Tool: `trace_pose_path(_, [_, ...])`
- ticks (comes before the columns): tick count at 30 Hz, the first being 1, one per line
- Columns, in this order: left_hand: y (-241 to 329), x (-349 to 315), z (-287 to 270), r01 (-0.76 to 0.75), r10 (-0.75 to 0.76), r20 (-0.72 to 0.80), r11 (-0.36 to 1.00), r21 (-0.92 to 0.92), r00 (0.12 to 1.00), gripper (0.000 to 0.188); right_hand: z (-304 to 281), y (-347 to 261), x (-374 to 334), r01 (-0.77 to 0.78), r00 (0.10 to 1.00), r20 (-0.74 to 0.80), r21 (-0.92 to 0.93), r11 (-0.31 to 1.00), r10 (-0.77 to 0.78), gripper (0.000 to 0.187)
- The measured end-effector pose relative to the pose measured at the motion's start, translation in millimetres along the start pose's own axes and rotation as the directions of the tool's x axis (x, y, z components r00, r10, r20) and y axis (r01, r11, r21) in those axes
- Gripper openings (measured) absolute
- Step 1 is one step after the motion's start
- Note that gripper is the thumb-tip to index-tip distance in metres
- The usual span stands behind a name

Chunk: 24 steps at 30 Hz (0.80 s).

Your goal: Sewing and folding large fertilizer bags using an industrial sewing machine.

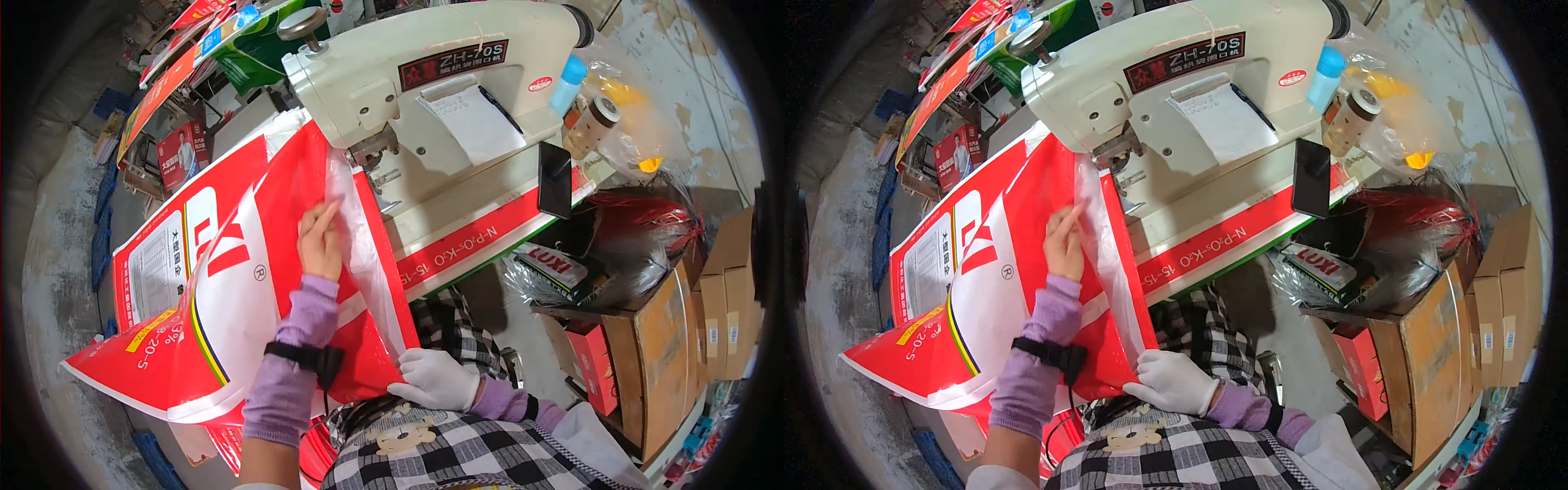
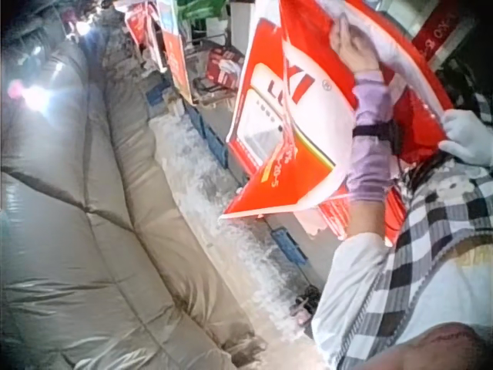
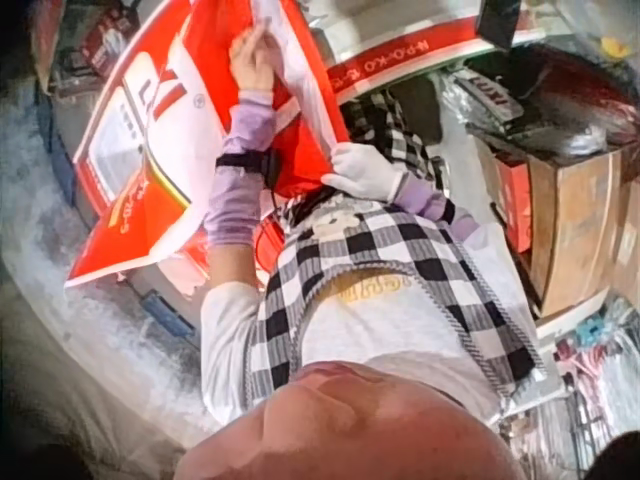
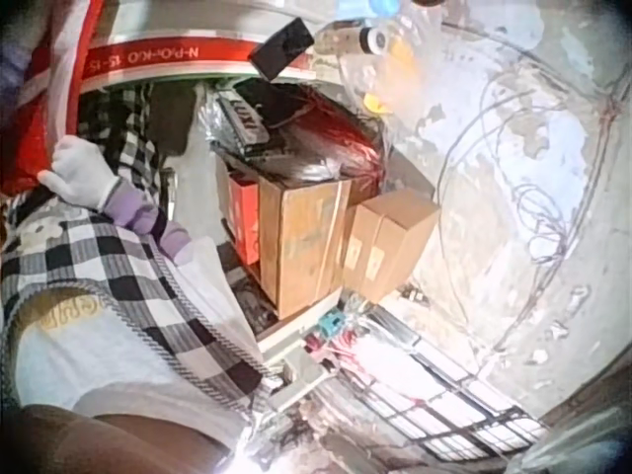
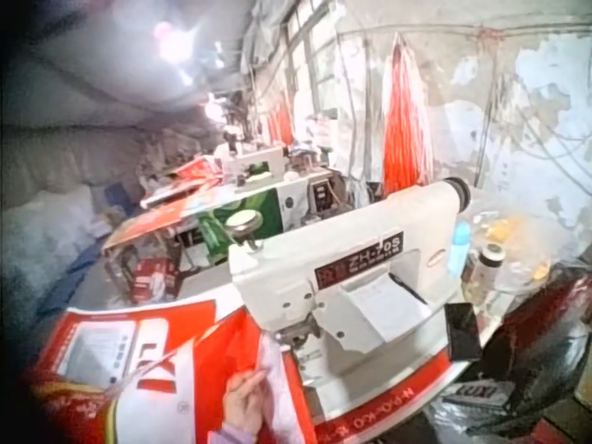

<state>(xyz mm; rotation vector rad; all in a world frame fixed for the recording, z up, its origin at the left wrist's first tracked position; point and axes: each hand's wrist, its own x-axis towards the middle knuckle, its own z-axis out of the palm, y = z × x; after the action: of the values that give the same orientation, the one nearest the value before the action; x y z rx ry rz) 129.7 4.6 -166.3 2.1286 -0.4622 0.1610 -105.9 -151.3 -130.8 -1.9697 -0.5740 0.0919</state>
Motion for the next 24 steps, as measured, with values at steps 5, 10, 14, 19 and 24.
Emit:
trace_pose_path(5, [11.7,-21.2,45.0,-0.17,0.158,0.064,0.876,0.451,0.985,0.052,2.7,-6.5,2.0,-0.005,1.0,0.031,-0.022,1.0,0.006,0.033])
trace_pose_path(10, [53.0,-105.5,-12.5,-0.319,0.148,0.612,0.931,0.179,0.777,0.048,14.2,54.2,-27.5,-0.152,0.984,-0.072,0.108,0.982,0.16,0.031])
trace_pose_path(14, [149.9,-131.2,-166.6,-0.277,-0.04,0.456,0.745,0.607,0.889,0.083,-2.2,56.3,-11.8,-0.175,0.983,-0.035,0.061,0.983,0.178,0.028])
trace_pose_path(19, [86.6,-139.6,-293.5,0.085,-0.293,0.023,0.349,0.933,0.956,0.078,-32.4,81.4,69.1,0.021,0.983,-0.184,0.11,0.994,0.0,0.023])
trace_pose_path(24, [-77.2,-205.3,-333.6,-0.028,-0.54,0.165,0.253,0.967,0.825,0.066,-16.5,77.8,68.7,-0.186,0.963,-0.187,0.047,0.981,0.192,0.032])
